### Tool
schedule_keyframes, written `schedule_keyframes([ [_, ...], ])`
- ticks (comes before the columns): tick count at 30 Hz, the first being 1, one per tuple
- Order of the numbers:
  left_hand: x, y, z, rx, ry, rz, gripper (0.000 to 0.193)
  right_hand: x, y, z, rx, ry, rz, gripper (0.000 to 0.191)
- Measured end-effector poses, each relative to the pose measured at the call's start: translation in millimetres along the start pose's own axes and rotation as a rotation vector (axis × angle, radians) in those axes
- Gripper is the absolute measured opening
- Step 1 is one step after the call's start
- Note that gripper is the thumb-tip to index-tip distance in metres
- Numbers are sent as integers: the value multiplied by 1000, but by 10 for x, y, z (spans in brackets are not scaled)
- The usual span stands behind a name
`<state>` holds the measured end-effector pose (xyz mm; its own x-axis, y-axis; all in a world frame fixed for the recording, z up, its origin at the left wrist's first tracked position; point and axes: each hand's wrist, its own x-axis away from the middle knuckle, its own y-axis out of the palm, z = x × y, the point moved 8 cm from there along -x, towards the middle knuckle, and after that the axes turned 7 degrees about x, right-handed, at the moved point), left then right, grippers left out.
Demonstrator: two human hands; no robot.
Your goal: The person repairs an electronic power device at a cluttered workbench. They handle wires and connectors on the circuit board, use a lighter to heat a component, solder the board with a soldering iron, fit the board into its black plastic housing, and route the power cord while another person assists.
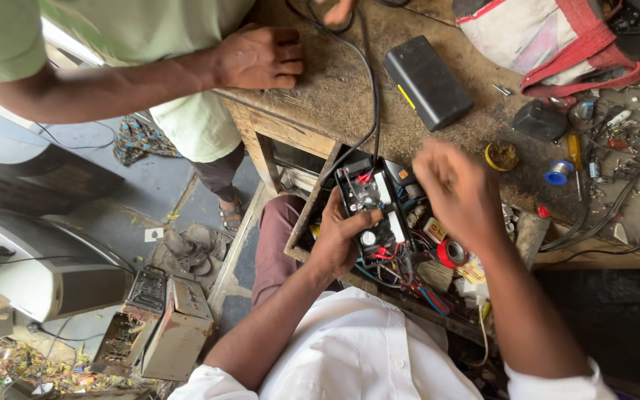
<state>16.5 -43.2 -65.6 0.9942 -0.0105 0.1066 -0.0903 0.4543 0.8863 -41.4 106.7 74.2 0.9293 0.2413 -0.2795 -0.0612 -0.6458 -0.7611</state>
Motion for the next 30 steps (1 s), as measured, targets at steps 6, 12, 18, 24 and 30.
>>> schedule_keyframes([
  [6, 130, 59, 27, -21, 3, -24, 67, -1158, 660, 58, 203, 49, -123, 31],
  [12, 113, 33, 177, -37, -6, 6, 76, -1422, 894, -369, 297, -294, 132, 22],
  [18, 29, 53, 196, -69, -6, -37, 79, -1659, 1057, 45, -389, 355, -130, 15],
  [24, -3, 57, 242, -15, -4, -36, 73, -1849, 674, 8, -624, 196, -126, 6],
  [30, -28, 73, 328, 21, 9, -48, 73, -1841, 545, -4, -1233, 151, -333, 8],
])
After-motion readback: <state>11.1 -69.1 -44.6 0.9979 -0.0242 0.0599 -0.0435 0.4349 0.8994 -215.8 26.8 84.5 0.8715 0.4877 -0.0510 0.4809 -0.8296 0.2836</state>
